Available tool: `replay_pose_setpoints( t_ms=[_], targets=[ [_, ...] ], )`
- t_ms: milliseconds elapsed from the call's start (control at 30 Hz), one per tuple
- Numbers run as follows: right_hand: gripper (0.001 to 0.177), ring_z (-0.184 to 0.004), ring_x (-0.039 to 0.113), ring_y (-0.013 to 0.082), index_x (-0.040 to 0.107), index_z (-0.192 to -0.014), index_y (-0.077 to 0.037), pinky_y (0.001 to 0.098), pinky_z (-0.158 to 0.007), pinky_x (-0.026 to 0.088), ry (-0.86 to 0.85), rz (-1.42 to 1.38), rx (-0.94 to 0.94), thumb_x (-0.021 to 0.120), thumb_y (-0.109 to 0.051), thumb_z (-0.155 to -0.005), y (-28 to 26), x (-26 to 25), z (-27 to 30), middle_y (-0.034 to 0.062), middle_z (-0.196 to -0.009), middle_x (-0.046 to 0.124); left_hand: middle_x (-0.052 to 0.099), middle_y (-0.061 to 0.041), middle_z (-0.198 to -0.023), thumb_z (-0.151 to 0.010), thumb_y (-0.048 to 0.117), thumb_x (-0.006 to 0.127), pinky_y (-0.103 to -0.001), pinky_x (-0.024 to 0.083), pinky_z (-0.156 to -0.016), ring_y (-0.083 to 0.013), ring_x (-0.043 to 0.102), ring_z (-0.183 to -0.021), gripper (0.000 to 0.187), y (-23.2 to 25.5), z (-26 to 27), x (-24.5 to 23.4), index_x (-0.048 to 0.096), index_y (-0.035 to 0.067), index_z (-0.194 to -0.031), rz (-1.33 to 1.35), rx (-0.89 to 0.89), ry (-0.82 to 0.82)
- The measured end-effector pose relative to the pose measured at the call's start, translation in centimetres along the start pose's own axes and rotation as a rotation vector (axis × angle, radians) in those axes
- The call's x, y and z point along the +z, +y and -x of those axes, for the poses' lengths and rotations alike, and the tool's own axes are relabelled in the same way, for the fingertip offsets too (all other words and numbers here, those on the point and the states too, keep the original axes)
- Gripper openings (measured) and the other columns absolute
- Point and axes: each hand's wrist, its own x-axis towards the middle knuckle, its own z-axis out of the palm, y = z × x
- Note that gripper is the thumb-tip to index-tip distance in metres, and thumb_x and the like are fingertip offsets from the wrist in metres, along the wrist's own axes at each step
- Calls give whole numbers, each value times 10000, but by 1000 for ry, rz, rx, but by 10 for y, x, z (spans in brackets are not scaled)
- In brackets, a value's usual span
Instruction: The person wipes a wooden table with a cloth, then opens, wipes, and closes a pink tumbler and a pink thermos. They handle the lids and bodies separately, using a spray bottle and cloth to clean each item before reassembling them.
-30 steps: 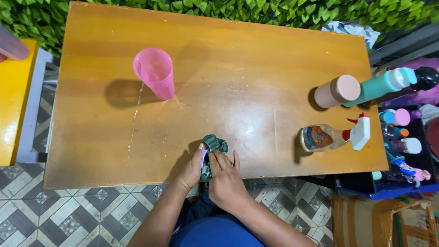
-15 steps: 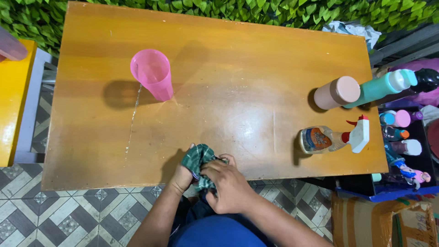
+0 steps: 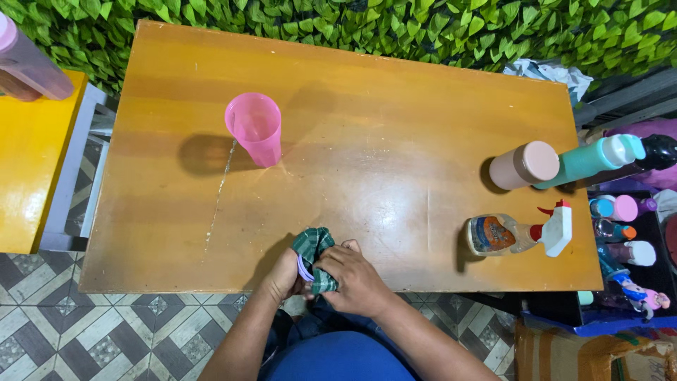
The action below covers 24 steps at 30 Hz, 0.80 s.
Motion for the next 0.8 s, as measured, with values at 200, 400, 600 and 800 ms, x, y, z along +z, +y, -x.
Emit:
replay_pose_setpoints(
  t_ms=[200, 400, 600, 800],
  targets=[
    [183, -680, 661, 197, 695, -905, -29, 345, -616, 560, 212, -678, 736, 744, -205, -921, 13, 14, 4, 83, -764, 706, 735, -148, -1108, -980, 629, 363, -348, 640, -778, -206, 758, -942, 754, 16, 13, 17, 551, -10, -1334, -58, 56, -94],
    [296, -450, 632, 224, 666, -864, 37, 355, -395, 518, 422, -1000, 960, 687, -246, -948, 30, 9, -6, 133, -629, 678, 689, -158, -1007, -1015, 425, 563, -377, 597, -727, -260, 681, -831, 528, -8, 4, 6, 536, 30, -1365, -320, 174, -39],
    [203, -838, 716, 193, 688, -1029, -71, 368, -805, 641, 248, -1184, 770, 755, -198, -885, 16, 24, 3, 85, -906, 709, 673, -225, -1239, -1121, 371, 338, -438, 558, -923, -350, 698, -1087, 505, -36, -22, -25, 525, 49, -1462, -985, 616, 317],
    [326, -964, 699, 281, 725, -1135, -14, 404, -886, 551, 154, -304, 419, 828, -137, -851, 4, 34, 3, 128, -1006, 769, 582, -216, -1375, -1049, 462, 373, -417, 514, -1000, -328, 638, -1180, 683, -39, -15, -15, 350, 42, -1587, -780, 497, 298]
  ],
)
